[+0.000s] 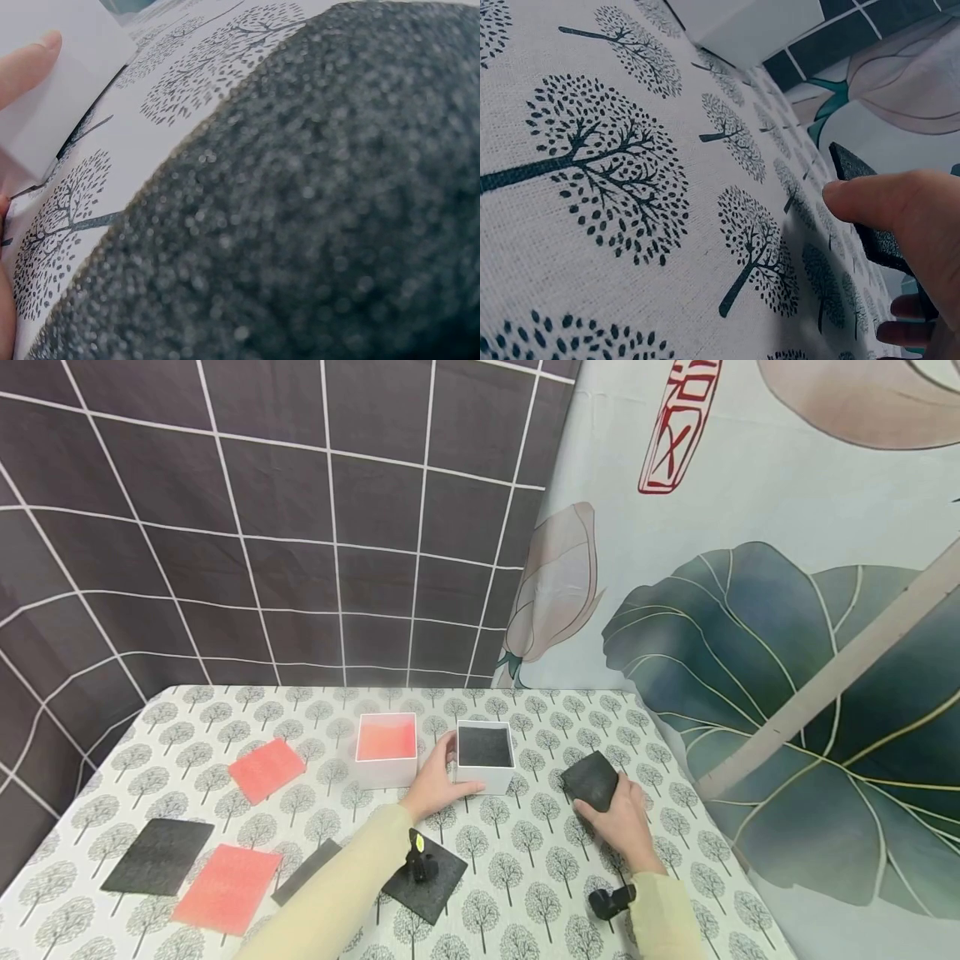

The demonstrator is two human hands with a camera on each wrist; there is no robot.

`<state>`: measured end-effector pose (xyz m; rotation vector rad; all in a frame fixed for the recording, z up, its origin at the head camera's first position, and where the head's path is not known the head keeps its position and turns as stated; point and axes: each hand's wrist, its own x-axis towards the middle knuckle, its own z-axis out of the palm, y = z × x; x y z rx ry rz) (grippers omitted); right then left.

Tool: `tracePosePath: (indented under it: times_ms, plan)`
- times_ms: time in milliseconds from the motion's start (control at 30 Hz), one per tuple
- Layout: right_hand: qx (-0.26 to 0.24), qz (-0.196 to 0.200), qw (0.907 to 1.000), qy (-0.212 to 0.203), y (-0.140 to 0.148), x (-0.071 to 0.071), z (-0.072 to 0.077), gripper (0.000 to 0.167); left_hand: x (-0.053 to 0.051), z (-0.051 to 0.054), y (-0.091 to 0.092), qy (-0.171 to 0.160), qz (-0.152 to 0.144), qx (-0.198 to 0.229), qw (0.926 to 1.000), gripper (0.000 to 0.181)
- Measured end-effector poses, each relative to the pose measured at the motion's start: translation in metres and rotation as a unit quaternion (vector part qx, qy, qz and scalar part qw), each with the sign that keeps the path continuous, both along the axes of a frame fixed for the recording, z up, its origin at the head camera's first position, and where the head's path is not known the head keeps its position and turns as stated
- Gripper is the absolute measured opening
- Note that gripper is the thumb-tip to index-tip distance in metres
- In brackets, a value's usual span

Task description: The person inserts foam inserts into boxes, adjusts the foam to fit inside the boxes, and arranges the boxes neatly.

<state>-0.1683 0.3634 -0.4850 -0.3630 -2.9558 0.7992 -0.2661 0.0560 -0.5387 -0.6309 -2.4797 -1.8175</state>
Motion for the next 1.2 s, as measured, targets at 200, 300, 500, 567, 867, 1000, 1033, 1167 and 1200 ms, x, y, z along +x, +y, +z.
tracePosePath:
  times_ms: [200,300,500,567,867,1000,1033,1167,1200]
  plan:
    - [-0.013,0.034,0.9993,0.009,-0.002,-0.002,-0.001,0.104,0.001,0.001,0.000,0.008,0.001,-0.001,1.0000,0.111]
    - [-0.012,0.052,0.9980,0.033,-0.004,-0.004,-0.001,0.102,0.002,0.002,0.000,0.003,0.001,-0.004,1.0000,0.110]
    - [-0.026,0.091,0.9930,0.070,-0.009,-0.008,0.002,0.101,0.001,0.002,0.000,-0.009,0.004,-0.008,0.9999,0.111]
    - [-0.026,0.101,0.9916,0.077,-0.011,-0.010,0.003,0.101,0.001,0.002,0.000,-0.009,0.006,-0.010,0.9999,0.111]
    - [-0.044,0.139,0.9834,0.108,-0.023,-0.011,0.012,0.096,0.002,0.003,0.001,0.002,0.004,-0.010,0.9999,0.110]
    - [-0.045,0.153,0.9810,0.110,-0.027,-0.015,0.012,0.093,0.001,0.002,0.000,0.003,0.004,-0.008,1.0000,0.111]
    - [-0.045,0.157,0.9800,0.114,-0.028,-0.016,0.011,0.093,0.001,0.001,0.001,0.002,0.005,-0.009,0.9999,0.111]
    - [-0.046,0.173,0.9762,0.123,-0.034,-0.020,0.011,0.093,-0.001,0.000,0.001,0.000,0.011,-0.016,0.9998,0.113]
    - [-0.047,0.175,0.9760,0.121,-0.036,-0.021,0.013,0.093,-0.001,0.000,0.001,0.000,0.011,-0.018,0.9998,0.114]
